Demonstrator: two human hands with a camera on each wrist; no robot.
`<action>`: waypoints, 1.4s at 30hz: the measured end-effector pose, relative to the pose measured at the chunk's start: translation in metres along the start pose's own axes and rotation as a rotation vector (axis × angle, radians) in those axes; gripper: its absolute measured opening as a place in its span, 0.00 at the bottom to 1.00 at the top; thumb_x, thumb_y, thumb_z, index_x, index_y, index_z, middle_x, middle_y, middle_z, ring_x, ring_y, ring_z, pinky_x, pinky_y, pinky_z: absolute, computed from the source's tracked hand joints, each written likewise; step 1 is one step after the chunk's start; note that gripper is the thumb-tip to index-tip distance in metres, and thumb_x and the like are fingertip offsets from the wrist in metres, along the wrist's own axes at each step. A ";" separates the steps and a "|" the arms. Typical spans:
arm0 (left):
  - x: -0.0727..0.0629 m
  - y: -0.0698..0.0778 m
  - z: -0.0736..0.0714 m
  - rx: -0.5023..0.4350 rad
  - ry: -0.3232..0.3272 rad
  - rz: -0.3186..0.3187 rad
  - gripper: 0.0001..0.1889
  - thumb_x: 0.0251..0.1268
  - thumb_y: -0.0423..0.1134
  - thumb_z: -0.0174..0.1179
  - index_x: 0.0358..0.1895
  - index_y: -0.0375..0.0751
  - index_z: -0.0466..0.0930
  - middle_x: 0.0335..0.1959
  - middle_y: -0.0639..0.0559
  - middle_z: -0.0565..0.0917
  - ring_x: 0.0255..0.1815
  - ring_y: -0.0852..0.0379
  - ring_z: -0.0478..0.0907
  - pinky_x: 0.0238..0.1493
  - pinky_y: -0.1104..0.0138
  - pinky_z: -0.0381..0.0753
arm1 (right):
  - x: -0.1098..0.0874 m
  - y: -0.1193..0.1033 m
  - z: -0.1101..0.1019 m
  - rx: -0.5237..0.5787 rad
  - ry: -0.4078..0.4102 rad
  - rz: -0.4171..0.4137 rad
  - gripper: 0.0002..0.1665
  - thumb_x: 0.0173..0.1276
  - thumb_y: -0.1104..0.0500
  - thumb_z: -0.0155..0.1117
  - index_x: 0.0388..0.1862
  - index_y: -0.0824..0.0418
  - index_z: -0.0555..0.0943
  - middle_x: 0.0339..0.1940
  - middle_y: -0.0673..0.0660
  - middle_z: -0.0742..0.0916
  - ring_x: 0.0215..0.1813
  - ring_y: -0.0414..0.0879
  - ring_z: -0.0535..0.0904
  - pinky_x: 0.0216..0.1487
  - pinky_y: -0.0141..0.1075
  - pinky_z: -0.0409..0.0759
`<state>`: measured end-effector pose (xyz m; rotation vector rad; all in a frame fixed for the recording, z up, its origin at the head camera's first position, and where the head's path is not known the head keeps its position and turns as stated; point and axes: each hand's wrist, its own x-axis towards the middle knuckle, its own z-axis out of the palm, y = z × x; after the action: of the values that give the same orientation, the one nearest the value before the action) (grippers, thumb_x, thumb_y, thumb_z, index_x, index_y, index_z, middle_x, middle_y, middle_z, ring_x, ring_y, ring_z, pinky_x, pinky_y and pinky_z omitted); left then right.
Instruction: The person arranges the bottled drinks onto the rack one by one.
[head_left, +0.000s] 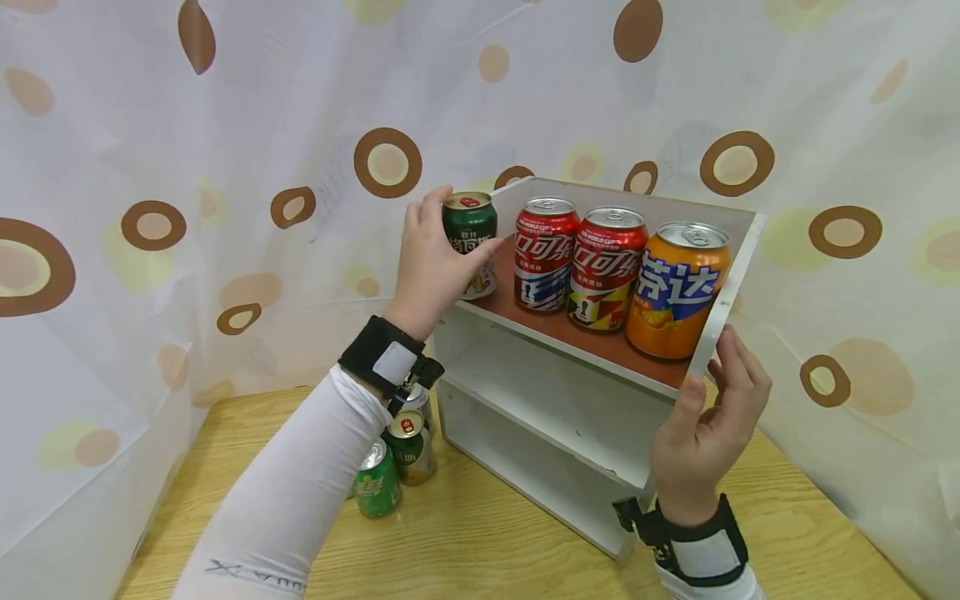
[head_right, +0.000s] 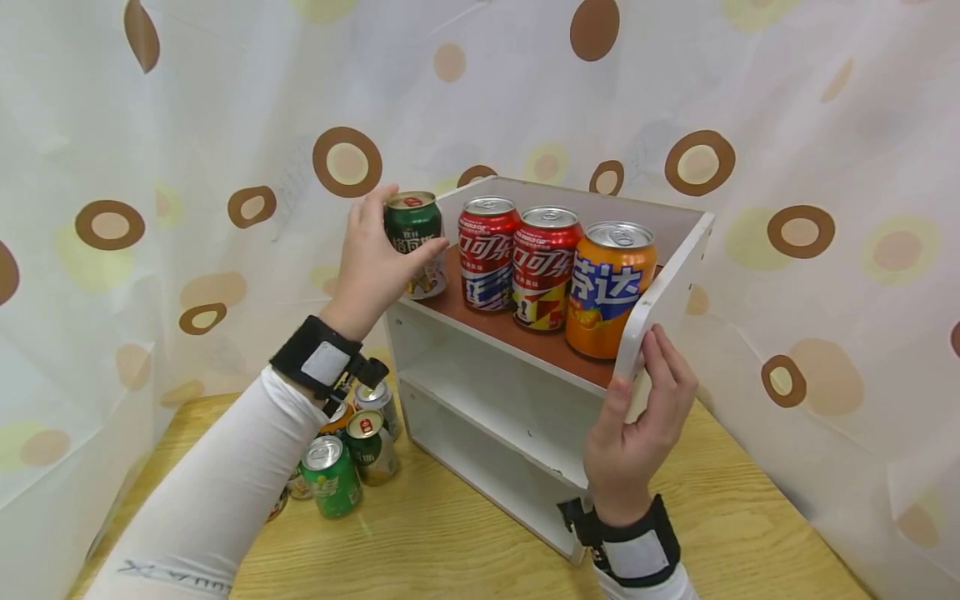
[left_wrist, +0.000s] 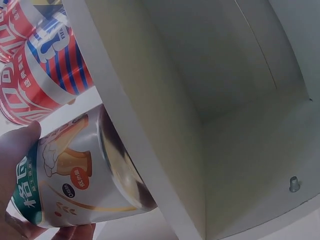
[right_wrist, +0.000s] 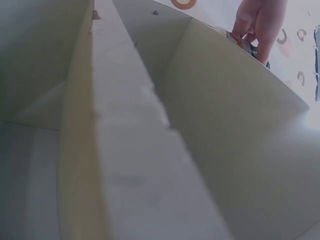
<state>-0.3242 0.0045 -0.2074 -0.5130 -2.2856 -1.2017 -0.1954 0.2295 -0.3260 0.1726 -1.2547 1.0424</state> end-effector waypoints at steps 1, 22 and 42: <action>0.000 0.000 0.001 -0.002 -0.001 0.002 0.45 0.63 0.51 0.73 0.78 0.41 0.58 0.64 0.37 0.67 0.64 0.45 0.71 0.63 0.54 0.81 | 0.000 0.000 0.000 0.001 0.001 -0.001 0.41 0.77 0.39 0.59 0.62 0.78 0.75 0.61 0.63 0.80 0.65 0.49 0.74 0.63 0.31 0.74; -0.021 -0.012 0.009 -0.056 0.013 -0.011 0.44 0.63 0.48 0.72 0.72 0.36 0.54 0.66 0.38 0.67 0.69 0.46 0.68 0.71 0.53 0.73 | -0.001 0.002 0.000 -0.001 0.003 -0.010 0.41 0.77 0.39 0.59 0.61 0.79 0.75 0.62 0.64 0.80 0.66 0.50 0.75 0.64 0.31 0.75; -0.024 -0.011 0.006 -0.161 -0.066 -0.042 0.41 0.69 0.43 0.69 0.76 0.36 0.55 0.70 0.37 0.71 0.64 0.44 0.78 0.58 0.55 0.82 | 0.000 0.004 0.000 -0.005 0.009 -0.019 0.41 0.77 0.39 0.59 0.60 0.79 0.75 0.62 0.65 0.80 0.66 0.50 0.75 0.64 0.31 0.75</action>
<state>-0.3125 0.0015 -0.2316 -0.5729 -2.2762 -1.4173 -0.1983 0.2317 -0.3281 0.1752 -1.2452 1.0228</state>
